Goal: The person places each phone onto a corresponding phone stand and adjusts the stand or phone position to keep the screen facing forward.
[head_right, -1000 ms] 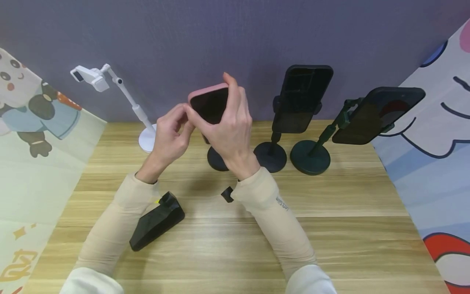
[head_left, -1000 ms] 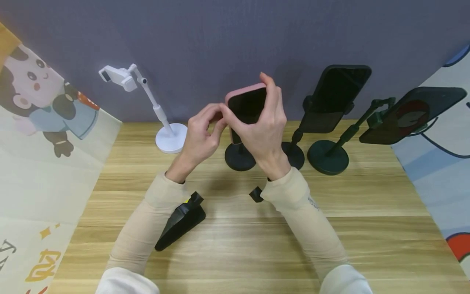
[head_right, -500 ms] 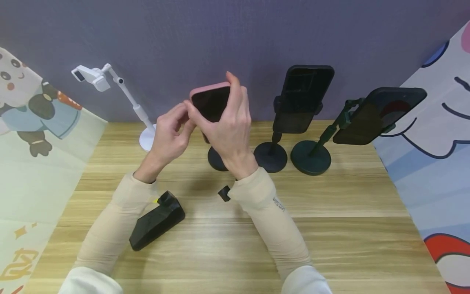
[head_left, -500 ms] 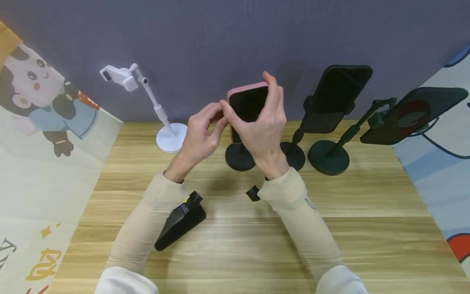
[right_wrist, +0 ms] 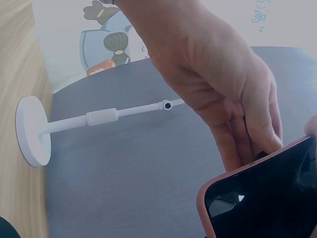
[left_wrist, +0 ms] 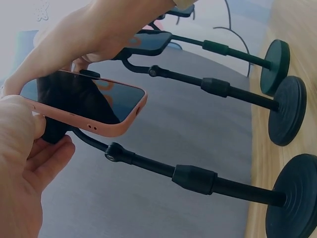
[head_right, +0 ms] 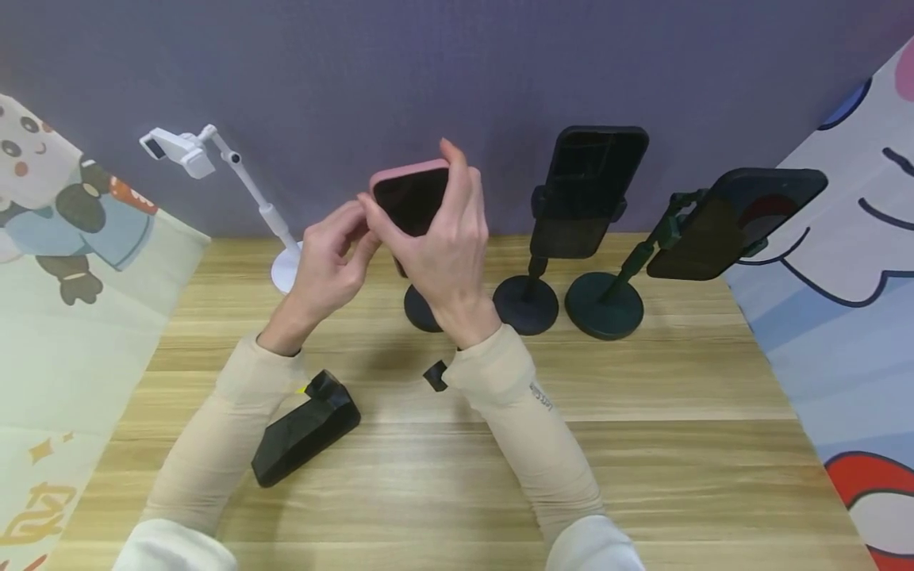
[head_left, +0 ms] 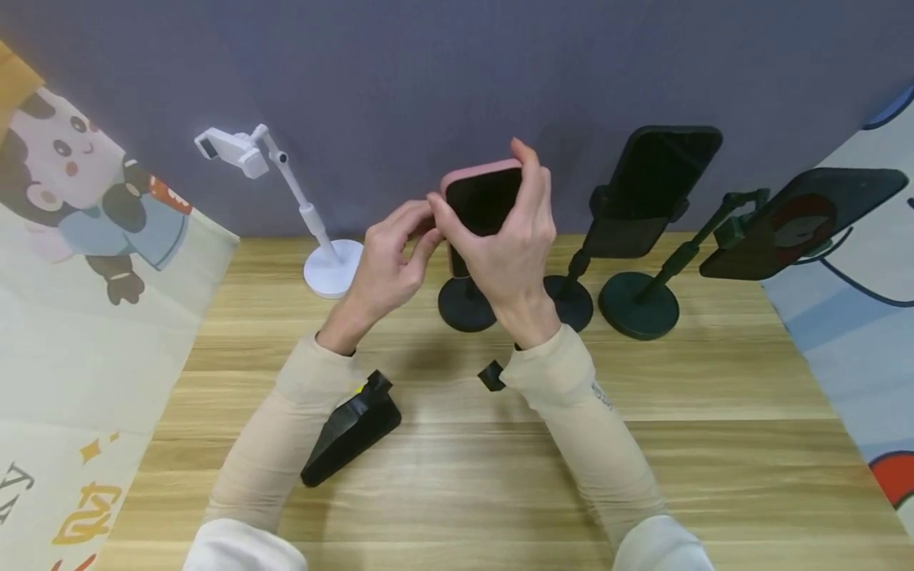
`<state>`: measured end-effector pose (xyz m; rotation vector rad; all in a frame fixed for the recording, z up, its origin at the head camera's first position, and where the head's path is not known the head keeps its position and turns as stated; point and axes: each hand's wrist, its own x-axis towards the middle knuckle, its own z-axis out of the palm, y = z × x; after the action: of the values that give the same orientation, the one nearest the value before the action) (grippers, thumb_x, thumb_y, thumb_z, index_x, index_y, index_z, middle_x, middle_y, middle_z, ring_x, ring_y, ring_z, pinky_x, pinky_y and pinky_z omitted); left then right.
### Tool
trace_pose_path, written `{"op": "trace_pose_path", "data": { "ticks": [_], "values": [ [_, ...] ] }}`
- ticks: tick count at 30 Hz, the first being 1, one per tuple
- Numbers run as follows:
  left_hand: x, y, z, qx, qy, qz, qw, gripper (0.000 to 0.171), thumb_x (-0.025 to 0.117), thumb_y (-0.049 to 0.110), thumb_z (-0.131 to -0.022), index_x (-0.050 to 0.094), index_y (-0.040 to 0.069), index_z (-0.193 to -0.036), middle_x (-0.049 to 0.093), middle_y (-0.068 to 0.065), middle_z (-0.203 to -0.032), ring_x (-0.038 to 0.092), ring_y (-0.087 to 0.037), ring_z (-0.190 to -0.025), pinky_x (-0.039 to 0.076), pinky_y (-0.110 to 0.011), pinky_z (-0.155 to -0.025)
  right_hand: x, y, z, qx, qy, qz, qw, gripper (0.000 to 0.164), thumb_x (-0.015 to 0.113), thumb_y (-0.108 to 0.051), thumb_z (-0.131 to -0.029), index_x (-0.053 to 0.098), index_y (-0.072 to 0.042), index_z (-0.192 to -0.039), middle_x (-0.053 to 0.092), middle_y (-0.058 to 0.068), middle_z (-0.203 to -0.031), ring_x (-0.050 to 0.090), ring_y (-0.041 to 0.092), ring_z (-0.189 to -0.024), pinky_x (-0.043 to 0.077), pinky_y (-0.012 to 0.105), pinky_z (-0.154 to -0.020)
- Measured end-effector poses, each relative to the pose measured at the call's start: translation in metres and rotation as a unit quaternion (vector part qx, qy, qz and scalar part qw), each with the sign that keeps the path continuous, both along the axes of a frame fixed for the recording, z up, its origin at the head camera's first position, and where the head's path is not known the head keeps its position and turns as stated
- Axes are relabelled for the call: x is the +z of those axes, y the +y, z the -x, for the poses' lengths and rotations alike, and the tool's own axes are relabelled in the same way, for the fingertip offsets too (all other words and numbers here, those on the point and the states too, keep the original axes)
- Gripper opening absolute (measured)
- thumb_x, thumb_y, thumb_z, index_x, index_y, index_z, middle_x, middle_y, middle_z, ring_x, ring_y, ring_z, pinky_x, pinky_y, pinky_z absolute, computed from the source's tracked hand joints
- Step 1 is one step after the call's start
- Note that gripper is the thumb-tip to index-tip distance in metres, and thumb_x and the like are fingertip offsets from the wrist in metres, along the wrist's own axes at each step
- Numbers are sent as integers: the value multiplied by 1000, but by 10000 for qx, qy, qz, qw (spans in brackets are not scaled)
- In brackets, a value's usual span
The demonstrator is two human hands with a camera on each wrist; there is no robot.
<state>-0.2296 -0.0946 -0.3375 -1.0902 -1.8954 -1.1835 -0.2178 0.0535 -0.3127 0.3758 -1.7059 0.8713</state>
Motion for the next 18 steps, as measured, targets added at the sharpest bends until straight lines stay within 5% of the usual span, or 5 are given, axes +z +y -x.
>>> {"op": "trace_pose_path", "data": {
  "ticks": [18],
  "values": [
    [-3, 4, -1, 106, -36, -22, 9999, 24, 59, 1, -89, 62, -6, -111, 65, -15, -102, 62, -16, -89, 54, -28, -78, -1, 0, 4, -329, 69, 83, 9994, 81, 74, -47, -73, 46, 8, -125, 55, 19, -100, 56, 22, -89, 56, 31, -72]
  ]
}}
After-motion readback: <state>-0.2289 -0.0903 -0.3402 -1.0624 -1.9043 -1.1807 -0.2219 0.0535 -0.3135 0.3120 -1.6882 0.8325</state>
